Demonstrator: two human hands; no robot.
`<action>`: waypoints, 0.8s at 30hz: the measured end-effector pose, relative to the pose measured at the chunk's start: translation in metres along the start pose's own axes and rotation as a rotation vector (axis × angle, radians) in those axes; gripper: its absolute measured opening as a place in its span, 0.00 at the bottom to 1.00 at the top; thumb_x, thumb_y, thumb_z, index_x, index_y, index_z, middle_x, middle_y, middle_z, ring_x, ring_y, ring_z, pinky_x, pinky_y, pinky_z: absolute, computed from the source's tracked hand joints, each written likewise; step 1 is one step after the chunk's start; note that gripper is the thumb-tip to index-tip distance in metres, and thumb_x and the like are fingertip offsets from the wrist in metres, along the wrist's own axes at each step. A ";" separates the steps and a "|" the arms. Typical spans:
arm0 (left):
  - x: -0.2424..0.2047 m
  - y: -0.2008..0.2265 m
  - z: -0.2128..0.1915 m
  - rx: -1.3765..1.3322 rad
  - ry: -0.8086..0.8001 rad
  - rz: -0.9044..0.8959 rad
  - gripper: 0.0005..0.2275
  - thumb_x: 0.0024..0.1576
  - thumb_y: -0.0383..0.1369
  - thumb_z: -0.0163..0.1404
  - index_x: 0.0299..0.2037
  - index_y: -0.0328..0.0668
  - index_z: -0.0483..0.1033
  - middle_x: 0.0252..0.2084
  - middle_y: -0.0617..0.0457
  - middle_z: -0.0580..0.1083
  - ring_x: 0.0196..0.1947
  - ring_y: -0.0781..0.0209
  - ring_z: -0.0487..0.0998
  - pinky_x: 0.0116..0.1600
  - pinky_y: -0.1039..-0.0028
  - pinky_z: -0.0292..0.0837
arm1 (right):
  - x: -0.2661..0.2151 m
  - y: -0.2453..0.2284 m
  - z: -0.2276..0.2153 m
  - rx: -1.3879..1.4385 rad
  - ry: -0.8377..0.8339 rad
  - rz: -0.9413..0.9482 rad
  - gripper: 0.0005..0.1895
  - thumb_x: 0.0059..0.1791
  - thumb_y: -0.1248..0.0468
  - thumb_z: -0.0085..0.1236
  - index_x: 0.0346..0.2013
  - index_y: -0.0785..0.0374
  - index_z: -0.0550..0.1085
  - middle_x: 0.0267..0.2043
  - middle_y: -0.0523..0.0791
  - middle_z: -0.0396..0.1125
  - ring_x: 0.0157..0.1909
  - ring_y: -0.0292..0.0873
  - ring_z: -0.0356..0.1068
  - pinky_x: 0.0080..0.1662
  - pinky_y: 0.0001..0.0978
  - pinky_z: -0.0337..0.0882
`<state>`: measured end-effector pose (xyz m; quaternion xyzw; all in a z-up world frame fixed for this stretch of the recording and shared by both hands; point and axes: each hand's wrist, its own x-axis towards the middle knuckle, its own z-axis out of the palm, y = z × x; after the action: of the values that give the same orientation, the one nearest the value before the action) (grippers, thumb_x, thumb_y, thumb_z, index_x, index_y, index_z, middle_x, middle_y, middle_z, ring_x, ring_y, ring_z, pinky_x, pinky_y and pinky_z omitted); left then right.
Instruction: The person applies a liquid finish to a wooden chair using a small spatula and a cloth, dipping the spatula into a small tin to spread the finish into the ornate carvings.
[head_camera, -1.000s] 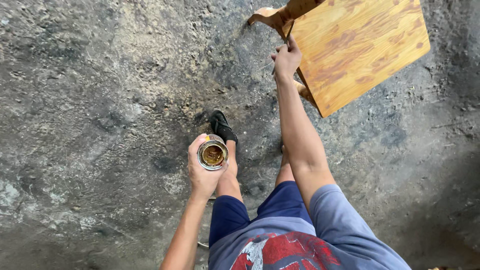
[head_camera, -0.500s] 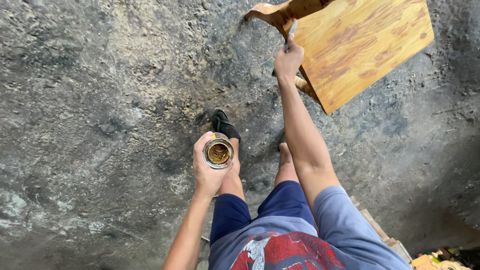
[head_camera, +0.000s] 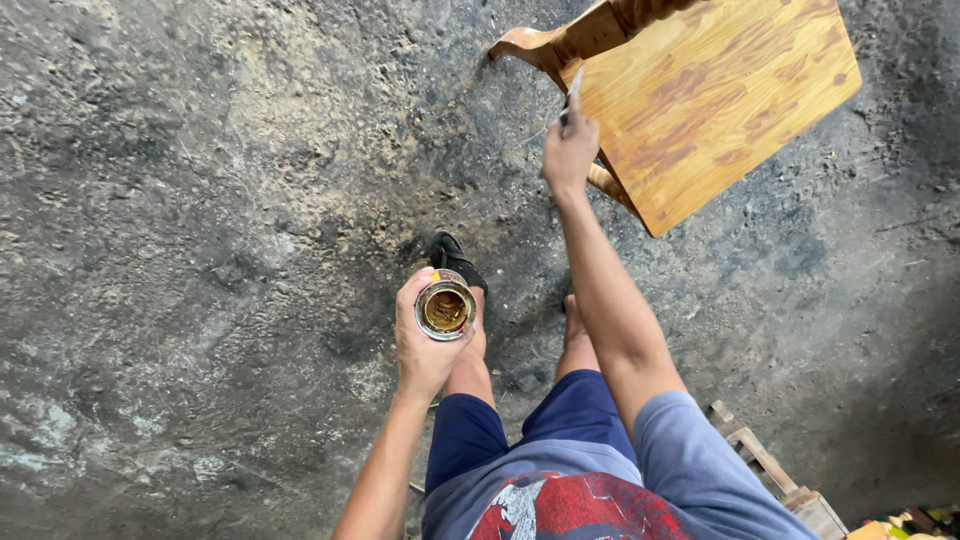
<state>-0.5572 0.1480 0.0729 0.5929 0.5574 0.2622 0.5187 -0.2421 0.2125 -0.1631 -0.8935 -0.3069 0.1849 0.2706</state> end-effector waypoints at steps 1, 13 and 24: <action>0.000 -0.001 0.000 0.002 0.002 0.003 0.40 0.39 0.24 0.71 0.63 0.43 0.62 0.65 0.43 0.68 0.64 0.47 0.72 0.67 0.63 0.69 | 0.009 0.000 -0.003 0.004 0.001 -0.001 0.28 0.50 0.67 0.55 0.66 0.61 0.69 0.37 0.53 0.63 0.38 0.47 0.65 0.43 0.42 0.67; -0.029 0.035 -0.016 -0.028 0.097 0.072 0.39 0.39 0.25 0.70 0.63 0.42 0.64 0.61 0.44 0.71 0.60 0.50 0.74 0.63 0.64 0.70 | -0.128 -0.013 -0.081 0.286 -0.237 -0.223 0.17 0.53 0.69 0.51 0.57 0.65 0.75 0.43 0.53 0.75 0.41 0.47 0.78 0.45 0.36 0.75; -0.049 0.118 -0.078 -0.153 0.078 0.156 0.35 0.45 0.34 0.70 0.62 0.41 0.65 0.51 0.50 0.77 0.52 0.58 0.79 0.58 0.69 0.75 | -0.212 -0.091 -0.281 0.477 -0.361 0.165 0.18 0.53 0.70 0.49 0.58 0.65 0.72 0.36 0.47 0.75 0.29 0.36 0.75 0.33 0.29 0.75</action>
<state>-0.5925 0.1464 0.2181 0.5827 0.5076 0.3664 0.5182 -0.3008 0.0314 0.1467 -0.7795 -0.2242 0.4290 0.3977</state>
